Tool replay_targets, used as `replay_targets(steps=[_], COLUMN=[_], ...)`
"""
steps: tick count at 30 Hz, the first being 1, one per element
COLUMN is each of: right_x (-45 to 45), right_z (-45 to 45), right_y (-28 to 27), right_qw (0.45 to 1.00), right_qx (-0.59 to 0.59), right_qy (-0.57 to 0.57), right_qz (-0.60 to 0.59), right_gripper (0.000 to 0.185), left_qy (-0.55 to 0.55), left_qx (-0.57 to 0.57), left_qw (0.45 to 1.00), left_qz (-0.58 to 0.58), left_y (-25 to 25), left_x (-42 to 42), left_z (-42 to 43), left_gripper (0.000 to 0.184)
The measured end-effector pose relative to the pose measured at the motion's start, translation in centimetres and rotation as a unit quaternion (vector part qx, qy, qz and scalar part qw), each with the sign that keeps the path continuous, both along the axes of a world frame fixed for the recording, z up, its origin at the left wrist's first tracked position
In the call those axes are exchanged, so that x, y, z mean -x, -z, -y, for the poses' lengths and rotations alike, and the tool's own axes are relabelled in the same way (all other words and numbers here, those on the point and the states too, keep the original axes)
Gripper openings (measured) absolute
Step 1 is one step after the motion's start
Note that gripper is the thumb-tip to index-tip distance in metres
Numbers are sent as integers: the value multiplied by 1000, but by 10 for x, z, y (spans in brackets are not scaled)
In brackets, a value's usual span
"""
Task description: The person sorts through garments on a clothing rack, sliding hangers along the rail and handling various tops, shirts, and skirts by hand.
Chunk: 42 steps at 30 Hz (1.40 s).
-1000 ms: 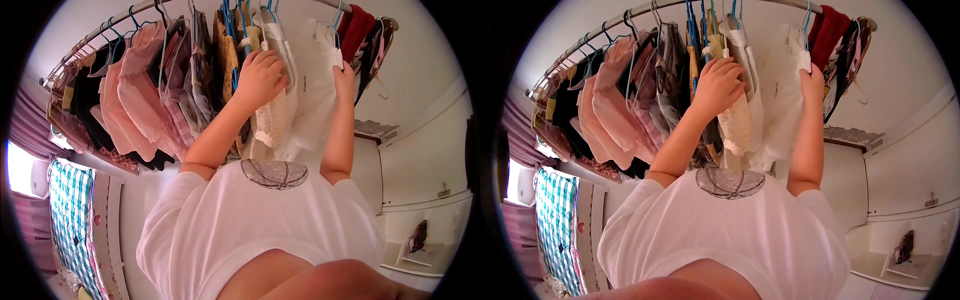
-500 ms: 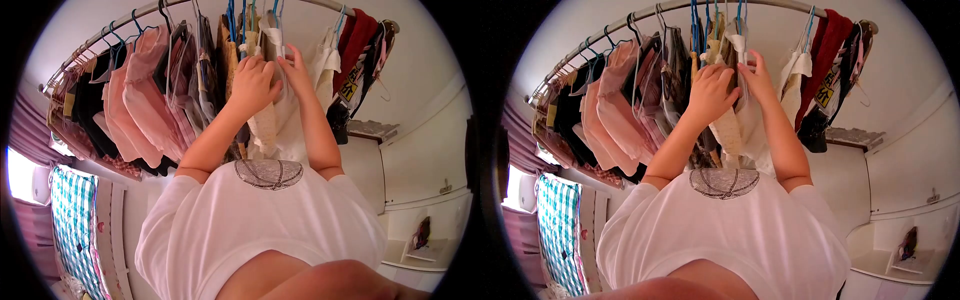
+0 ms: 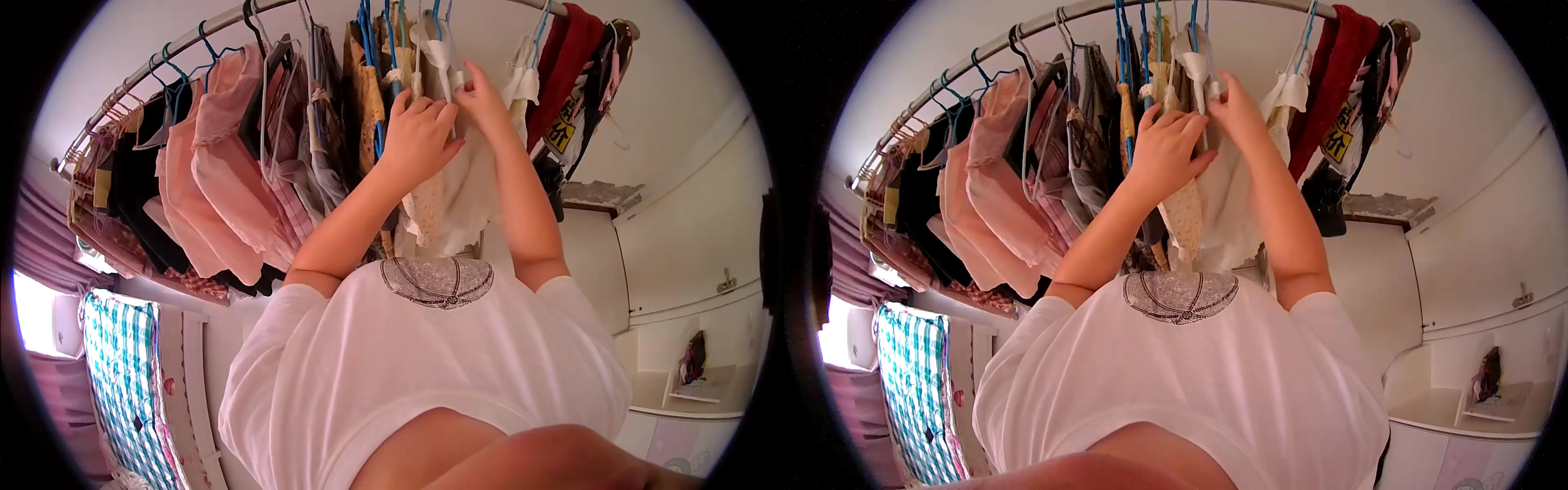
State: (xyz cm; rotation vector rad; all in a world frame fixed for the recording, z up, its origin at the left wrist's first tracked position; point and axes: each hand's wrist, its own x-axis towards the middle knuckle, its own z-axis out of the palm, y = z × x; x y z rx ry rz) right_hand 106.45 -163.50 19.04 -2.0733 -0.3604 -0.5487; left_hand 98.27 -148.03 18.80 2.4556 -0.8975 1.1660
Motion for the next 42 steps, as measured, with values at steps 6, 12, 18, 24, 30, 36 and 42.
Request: replay_targets(steps=[6,12,18,24,30,36,42], right_x=[1,30,39,35,28,56,49], right_z=[48,35,-22,7,49,-10,-48], right_y=[-1,-23,-10,-15,-16,-25,-13], right_qw=[990,917,963,973,960,912,996], right_qx=[7,204,182,142,137,252,84], right_qy=[139,243,126,173,229,218,-23], right_qz=[32,241,155,62,82,241,17], right_gripper=[34,35,38,44,39,39,45], left_qy=[21,14,24,67,69,-19,-57], left_qx=[16,41,62,129,160,97,49], left_qw=[1000,998,998,989,985,995,997], left_qz=[-14,47,24,1,14,22,30], left_y=[1,8,3,4,5,2,12], left_x=[0,-8,9,13,1,2,0], left_z=[-4,-9,-10,-23,-35,-44,-36], left_gripper=[31,24,30,46,33,22,31])
